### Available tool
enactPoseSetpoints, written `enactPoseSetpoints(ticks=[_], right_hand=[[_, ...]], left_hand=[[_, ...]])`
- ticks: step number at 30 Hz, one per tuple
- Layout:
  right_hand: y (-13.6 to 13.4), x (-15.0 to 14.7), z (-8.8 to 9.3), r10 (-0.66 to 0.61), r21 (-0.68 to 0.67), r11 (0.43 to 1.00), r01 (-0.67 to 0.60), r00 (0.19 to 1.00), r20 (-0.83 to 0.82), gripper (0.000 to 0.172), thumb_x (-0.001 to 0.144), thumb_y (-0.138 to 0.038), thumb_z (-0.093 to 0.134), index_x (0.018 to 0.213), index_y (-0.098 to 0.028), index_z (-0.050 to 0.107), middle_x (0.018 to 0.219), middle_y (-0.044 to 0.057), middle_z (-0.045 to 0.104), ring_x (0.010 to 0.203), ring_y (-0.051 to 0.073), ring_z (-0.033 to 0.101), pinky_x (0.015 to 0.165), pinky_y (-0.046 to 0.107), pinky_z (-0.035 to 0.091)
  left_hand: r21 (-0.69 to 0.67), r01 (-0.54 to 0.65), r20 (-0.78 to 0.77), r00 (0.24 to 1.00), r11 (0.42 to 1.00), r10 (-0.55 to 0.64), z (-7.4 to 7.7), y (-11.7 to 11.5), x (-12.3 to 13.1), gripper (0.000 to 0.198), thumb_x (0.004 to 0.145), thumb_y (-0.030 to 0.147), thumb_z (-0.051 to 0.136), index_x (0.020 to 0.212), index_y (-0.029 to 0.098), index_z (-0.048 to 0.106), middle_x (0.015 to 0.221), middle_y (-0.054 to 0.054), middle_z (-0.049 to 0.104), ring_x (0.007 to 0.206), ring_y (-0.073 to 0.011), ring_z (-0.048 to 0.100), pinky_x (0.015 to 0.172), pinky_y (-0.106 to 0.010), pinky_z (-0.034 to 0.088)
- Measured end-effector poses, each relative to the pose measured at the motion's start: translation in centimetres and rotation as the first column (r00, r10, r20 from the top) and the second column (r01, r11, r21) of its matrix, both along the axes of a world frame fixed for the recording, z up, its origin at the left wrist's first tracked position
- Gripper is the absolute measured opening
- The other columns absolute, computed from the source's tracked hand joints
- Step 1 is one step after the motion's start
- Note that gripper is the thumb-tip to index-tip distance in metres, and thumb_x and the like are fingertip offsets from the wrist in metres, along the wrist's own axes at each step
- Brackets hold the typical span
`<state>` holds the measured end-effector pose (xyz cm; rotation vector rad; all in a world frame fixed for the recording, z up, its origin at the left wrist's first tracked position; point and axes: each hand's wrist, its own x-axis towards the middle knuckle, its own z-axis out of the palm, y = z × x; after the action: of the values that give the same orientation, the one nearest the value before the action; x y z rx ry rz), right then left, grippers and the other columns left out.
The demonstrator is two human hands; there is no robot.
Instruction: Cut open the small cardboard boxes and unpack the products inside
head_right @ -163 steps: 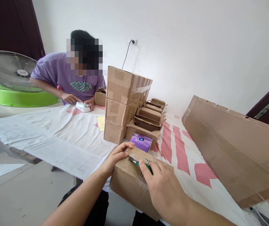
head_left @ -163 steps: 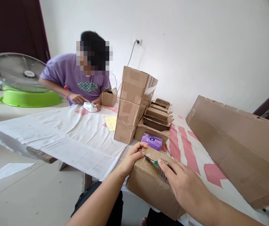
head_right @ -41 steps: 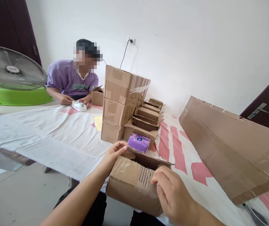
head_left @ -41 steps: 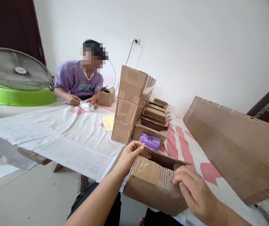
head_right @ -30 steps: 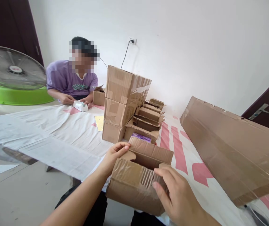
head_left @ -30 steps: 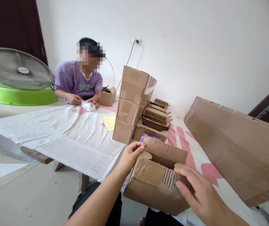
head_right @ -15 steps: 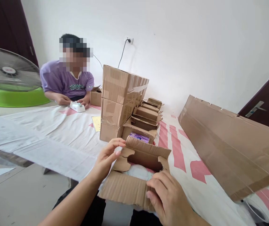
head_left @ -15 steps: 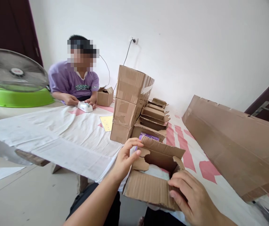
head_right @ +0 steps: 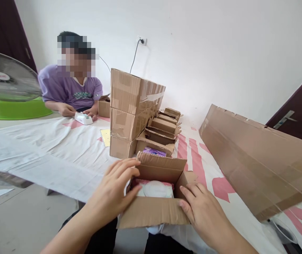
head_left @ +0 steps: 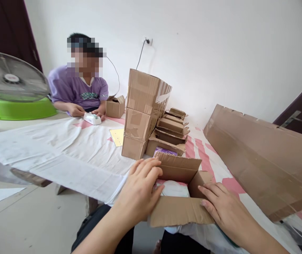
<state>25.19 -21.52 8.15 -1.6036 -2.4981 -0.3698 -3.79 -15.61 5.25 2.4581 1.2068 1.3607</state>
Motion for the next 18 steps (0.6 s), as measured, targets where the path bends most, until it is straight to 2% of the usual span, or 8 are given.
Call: enactPoseSetpoints(ticks=[3, 6, 9, 11, 13, 15, 17, 18], right_hand=[[0.6, -0.2, -0.2, 0.019, -0.073, 0.997, -0.017, 0.999, 0.031, 0.039, 0.102, -0.04, 0.04, 0.124, -0.021, 0.067, 0.122, 0.01, 0.069, 0.108, 0.028, 0.063, 0.09, 0.049, 0.054], [1.1, -0.2, -0.6, -0.025, -0.078, 0.997, 0.027, 0.999, 0.027, 0.045, 0.1, -0.045, 0.04, 0.133, -0.021, 0.061, 0.14, 0.012, 0.058, 0.118, 0.03, 0.06, 0.091, 0.051, 0.054], [1.6, 0.3, -0.9, -0.126, -0.113, 0.985, 0.128, 0.992, 0.02, 0.06, 0.098, -0.054, 0.04, 0.147, -0.021, 0.045, 0.155, 0.015, 0.039, 0.129, 0.034, 0.054, 0.093, 0.052, 0.054], [1.9, 0.9, -1.1, -0.182, -0.19, 0.965, 0.181, 0.983, 0.017, 0.073, 0.094, -0.062, 0.042, 0.152, -0.019, 0.035, 0.159, 0.016, 0.03, 0.136, 0.037, 0.046, 0.098, 0.054, 0.051], [2.1, 1.5, -1.4, -0.192, -0.281, 0.943, 0.177, 0.981, -0.025, 0.084, 0.091, -0.067, 0.046, 0.155, -0.017, 0.026, 0.159, 0.017, 0.028, 0.139, 0.037, 0.041, 0.102, 0.054, 0.048], [2.2, 1.9, -1.8, -0.183, -0.336, 0.932, 0.137, 0.977, -0.109, 0.089, 0.09, -0.067, 0.048, 0.157, -0.017, 0.018, 0.158, 0.018, 0.031, 0.139, 0.036, 0.041, 0.104, 0.051, 0.047], [2.2, 2.1, -2.2, -0.196, -0.35, 0.929, 0.122, 0.963, -0.184, 0.09, 0.091, -0.065, 0.048, 0.158, -0.017, 0.013, 0.157, 0.018, 0.033, 0.139, 0.035, 0.042, 0.105, 0.049, 0.046], [2.2, 2.1, -2.3, -0.209, -0.353, 0.927, 0.127, 0.957, -0.203, 0.09, 0.091, -0.065, 0.048, 0.158, -0.017, 0.012, 0.157, 0.018, 0.033, 0.139, 0.035, 0.041, 0.106, 0.05, 0.046]], left_hand=[[-0.025, -0.237, 0.006, 0.971, 0.971, 0.237, -0.1, 0.3, -0.7, 0.007, 0.082, 0.015, 0.056, 0.08, 0.022, 0.056, 0.1, -0.009, 0.067, 0.099, -0.0297, 0.06, 0.087, -0.046, 0.044], [-0.009, -0.323, -0.047, 0.945, 0.946, 0.322, -0.1, 0.3, -0.9, 0.008, 0.082, 0.015, 0.058, 0.081, 0.023, 0.06, 0.098, -0.009, 0.068, 0.105, -0.0322, 0.058, 0.091, -0.048, 0.042], [-0.086, -0.269, -0.136, 0.957, 0.959, 0.256, -0.1, 0.0, -0.4, 0.009, 0.088, 0.025, 0.06, 0.094, 0.022, 0.065, 0.106, -0.011, 0.069, 0.112, -0.0335, 0.057, 0.098, -0.049, 0.04], [-0.232, -0.198, -0.201, 0.968, 0.952, 0.152, -0.1, -0.3, 0.0, 0.033, 0.089, 0.043, 0.061, 0.112, 0.02, 0.064, 0.116, -0.014, 0.067, 0.109, -0.0347, 0.061, 0.095, -0.048, 0.044], [-0.352, -0.142, -0.236, 0.97, 0.925, 0.059, -0.1, -0.4, 0.4, 0.065, 0.082, 0.061, 0.062, 0.131, 0.018, 0.055, 0.129, -0.019, 0.06, 0.114, -0.0381, 0.06, 0.095, -0.049, 0.045], [-0.41, -0.111, -0.254, 0.967, 0.905, 0.004, -0.1, -0.4, 0.6, 0.091, 0.071, 0.07, 0.069, 0.141, 0.017, 0.047, 0.138, -0.023, 0.053, 0.122, -0.0423, 0.055, 0.1, -0.051, 0.042], [-0.441, -0.098, -0.257, 0.966, 0.892, -0.021, 0.0, -0.1, 0.6, 0.103, 0.059, 0.067, 0.08, 0.142, 0.017, 0.045, 0.14, -0.024, 0.05, 0.125, -0.0447, 0.052, 0.103, -0.053, 0.04], [-0.452, -0.091, -0.25, 0.968, 0.887, -0.028, 0.0, 0.1, 0.6, 0.102, 0.056, 0.063, 0.084, 0.139, 0.017, 0.047, 0.139, -0.024, 0.05, 0.124, -0.0448, 0.052, 0.103, -0.054, 0.04]])
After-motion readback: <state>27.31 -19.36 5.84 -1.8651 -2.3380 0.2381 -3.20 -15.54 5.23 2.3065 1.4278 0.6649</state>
